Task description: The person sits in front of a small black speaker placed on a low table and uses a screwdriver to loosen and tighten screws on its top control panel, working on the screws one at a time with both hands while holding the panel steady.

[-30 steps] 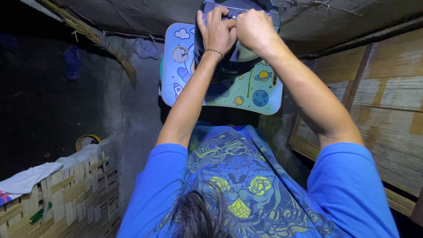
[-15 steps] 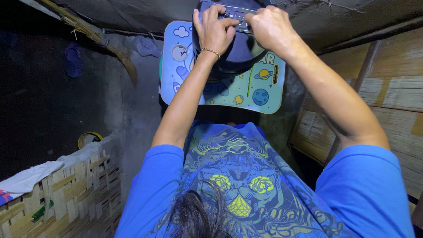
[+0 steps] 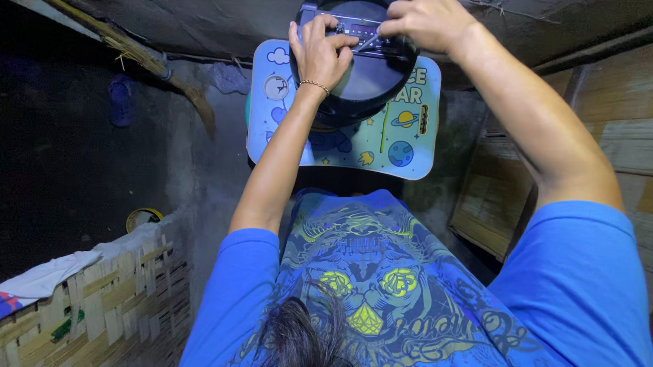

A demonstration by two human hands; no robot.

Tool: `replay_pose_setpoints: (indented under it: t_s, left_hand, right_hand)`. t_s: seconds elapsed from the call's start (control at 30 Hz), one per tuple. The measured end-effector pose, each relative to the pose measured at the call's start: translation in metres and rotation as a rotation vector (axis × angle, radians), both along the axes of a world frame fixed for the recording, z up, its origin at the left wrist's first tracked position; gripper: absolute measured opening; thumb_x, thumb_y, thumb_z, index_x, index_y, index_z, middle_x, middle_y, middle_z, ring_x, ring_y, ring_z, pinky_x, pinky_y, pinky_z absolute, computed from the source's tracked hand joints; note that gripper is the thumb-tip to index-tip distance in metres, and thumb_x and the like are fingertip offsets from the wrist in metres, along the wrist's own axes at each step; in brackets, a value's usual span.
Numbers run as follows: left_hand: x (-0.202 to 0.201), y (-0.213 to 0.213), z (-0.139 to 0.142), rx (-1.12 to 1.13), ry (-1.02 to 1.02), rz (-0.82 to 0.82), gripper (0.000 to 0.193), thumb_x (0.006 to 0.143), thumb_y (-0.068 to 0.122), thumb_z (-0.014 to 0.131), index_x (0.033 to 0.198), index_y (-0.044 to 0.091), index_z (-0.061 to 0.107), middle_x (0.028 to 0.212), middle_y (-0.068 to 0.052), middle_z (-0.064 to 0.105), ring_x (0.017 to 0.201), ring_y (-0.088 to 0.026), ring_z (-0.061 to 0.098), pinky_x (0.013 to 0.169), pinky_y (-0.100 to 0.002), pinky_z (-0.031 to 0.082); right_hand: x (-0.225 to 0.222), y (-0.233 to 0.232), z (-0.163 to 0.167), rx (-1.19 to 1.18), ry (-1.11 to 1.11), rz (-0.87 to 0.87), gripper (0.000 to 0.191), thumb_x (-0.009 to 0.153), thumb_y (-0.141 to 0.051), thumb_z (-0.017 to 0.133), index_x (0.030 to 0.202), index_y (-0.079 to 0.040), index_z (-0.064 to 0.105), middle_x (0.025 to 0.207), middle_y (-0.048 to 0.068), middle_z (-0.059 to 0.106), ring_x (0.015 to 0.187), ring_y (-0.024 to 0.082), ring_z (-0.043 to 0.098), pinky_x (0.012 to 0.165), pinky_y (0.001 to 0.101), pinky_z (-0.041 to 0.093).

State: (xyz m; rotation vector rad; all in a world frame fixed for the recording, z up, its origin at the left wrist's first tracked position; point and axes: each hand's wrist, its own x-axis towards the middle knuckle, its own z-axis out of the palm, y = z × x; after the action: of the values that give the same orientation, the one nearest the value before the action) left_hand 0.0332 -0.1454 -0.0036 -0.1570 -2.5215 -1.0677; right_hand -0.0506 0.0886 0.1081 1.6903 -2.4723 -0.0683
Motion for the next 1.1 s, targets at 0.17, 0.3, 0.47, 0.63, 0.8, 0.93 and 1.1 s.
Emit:
replay_pose_setpoints:
  t_s: [0.17, 0.3, 0.47, 0.63, 0.8, 0.93, 1.1]
  left_hand:
    - [-0.002, 0.0, 0.001, -0.001, -0.006, 0.002, 0.016, 0.076, 0.02, 0.076, 0.087, 0.027, 0.084, 0.116, -0.002, 0.059, 0.12, -0.026, 0.051, 0.117, -0.064, 0.011]
    - [-0.001, 0.001, -0.002, 0.01, 0.019, 0.013, 0.016, 0.076, 0.02, 0.076, 0.088, 0.026, 0.084, 0.116, -0.002, 0.059, 0.12, -0.026, 0.051, 0.118, -0.064, 0.011]
    - [-0.003, 0.002, -0.003, 0.023, 0.025, 0.019, 0.015, 0.074, 0.02, 0.076, 0.086, 0.026, 0.084, 0.116, -0.002, 0.059, 0.119, -0.026, 0.051, 0.117, -0.063, 0.011]
    - [-0.003, 0.003, -0.004, 0.037, 0.011, 0.015, 0.016, 0.075, 0.019, 0.075, 0.086, 0.026, 0.084, 0.117, -0.002, 0.06, 0.121, -0.026, 0.051, 0.118, -0.064, 0.01]
    - [-0.002, 0.003, -0.004, 0.035, 0.014, 0.015, 0.015, 0.076, 0.019, 0.075, 0.086, 0.026, 0.084, 0.118, -0.001, 0.06, 0.121, -0.026, 0.051, 0.118, -0.063, 0.01]
    - [-0.003, 0.003, -0.003, 0.035, 0.019, 0.017, 0.015, 0.076, 0.019, 0.075, 0.087, 0.026, 0.084, 0.117, -0.002, 0.06, 0.121, -0.026, 0.051, 0.118, -0.063, 0.01]
    - [-0.003, 0.003, -0.003, 0.029, 0.006, 0.02, 0.015, 0.076, 0.02, 0.076, 0.087, 0.026, 0.084, 0.117, -0.002, 0.06, 0.12, -0.025, 0.051, 0.119, -0.063, 0.01]
  right_hand:
    - [0.037, 0.007, 0.003, -0.043, 0.142, -0.045, 0.021, 0.095, -0.015, 0.071, 0.115, -0.022, 0.073, 0.098, 0.002, 0.069, 0.099, 0.025, 0.062, 0.087, 0.0416, 0.054]
    - [0.06, 0.003, -0.01, -0.281, -0.123, -0.31, 0.021, 0.103, -0.018, 0.072, 0.122, -0.009, 0.07, 0.1, 0.012, 0.068, 0.093, 0.035, 0.064, 0.081, 0.0454, 0.054]
    - [0.063, 0.001, -0.022, -0.27, -0.193, -0.444, 0.019, 0.1, -0.019, 0.072, 0.115, -0.008, 0.072, 0.1, 0.015, 0.071, 0.093, 0.038, 0.066, 0.082, 0.0484, 0.054]
    - [0.063, -0.002, -0.023, -0.241, -0.217, -0.482, 0.017, 0.099, -0.02, 0.073, 0.114, -0.012, 0.074, 0.1, 0.012, 0.073, 0.095, 0.036, 0.067, 0.082, 0.049, 0.054]
    - [0.062, -0.002, -0.018, -0.205, -0.135, -0.435, 0.019, 0.097, -0.018, 0.075, 0.116, -0.016, 0.076, 0.098, 0.01, 0.072, 0.092, 0.035, 0.067, 0.08, 0.046, 0.056]
    - [0.055, -0.002, -0.014, -0.202, -0.116, -0.42, 0.02, 0.096, -0.016, 0.075, 0.116, -0.017, 0.076, 0.099, 0.009, 0.072, 0.092, 0.034, 0.067, 0.081, 0.045, 0.056]
    - [0.047, 0.0, -0.015, -0.181, -0.12, -0.411, 0.021, 0.095, -0.017, 0.076, 0.116, -0.017, 0.077, 0.097, 0.011, 0.071, 0.091, 0.035, 0.069, 0.08, 0.046, 0.056]
